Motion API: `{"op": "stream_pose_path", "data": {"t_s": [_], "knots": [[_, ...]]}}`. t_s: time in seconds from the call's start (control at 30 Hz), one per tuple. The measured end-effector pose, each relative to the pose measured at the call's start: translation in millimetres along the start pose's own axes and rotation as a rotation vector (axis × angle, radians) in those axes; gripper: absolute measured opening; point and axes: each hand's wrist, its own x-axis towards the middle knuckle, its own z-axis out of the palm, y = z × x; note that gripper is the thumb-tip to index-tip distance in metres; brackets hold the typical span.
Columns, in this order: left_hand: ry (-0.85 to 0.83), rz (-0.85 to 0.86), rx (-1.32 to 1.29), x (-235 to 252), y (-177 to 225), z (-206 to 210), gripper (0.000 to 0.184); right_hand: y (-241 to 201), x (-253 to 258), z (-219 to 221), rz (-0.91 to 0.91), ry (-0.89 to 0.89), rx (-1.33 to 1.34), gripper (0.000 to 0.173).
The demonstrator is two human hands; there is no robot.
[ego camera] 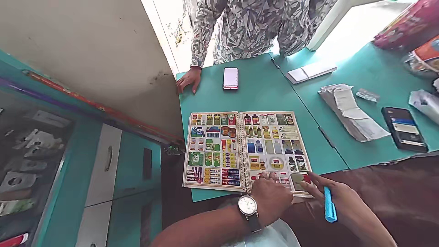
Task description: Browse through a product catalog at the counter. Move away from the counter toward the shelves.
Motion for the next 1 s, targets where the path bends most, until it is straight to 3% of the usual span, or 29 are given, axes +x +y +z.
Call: {"op": "stream_pose_path", "data": {"t_s": [0.17, 0.23, 0.33, 0.43, 0.53, 0.6, 0.73, 0.8, 0.9, 1.0], "knots": [[0.010, 0.005, -0.004, -3, -3, 2, 0.024, 5, -1, 2, -0.009, 0.029, 0.067, 0.063], [0.154, 0.039, 0.031, -5, -6, 14, 0.027, 10, -5, -3, -0.041, 0.066, 0.172, 0.065], [0.366, 0.058, 0.061, -7, -11, 33, 0.020, 15, -13, -8, -0.093, 0.282, 0.290, 0.054], [0.378, 0.067, 0.041, -6, -14, 38, 0.018, 15, -16, -10, -0.032, 0.440, 0.363, 0.044], [0.452, 0.064, 0.039, -5, -18, 42, 0.015, 12, -6, -3, -0.021, 0.444, 0.511, 0.034], [0.568, 0.077, 0.016, -5, -20, 47, 0.011, 14, 1, 3, -0.011, 0.427, 0.555, 0.035], [0.646, 0.118, 0.003, 0, -25, 54, 0.006, 21, 4, 9, 0.028, 0.416, 0.656, 0.034], [0.498, 0.096, -0.039, -3, -28, 46, 0.012, 27, 8, 13, 0.004, 0.400, 0.677, 0.034], [0.104, 0.007, -0.088, -7, -26, 16, 0.024, 33, 10, 16, -0.015, 0.344, 0.716, 0.037], [0.011, -0.010, -0.129, -4, -24, 6, 0.027, 33, 8, 14, -0.018, 0.339, 0.709, 0.038]]}}
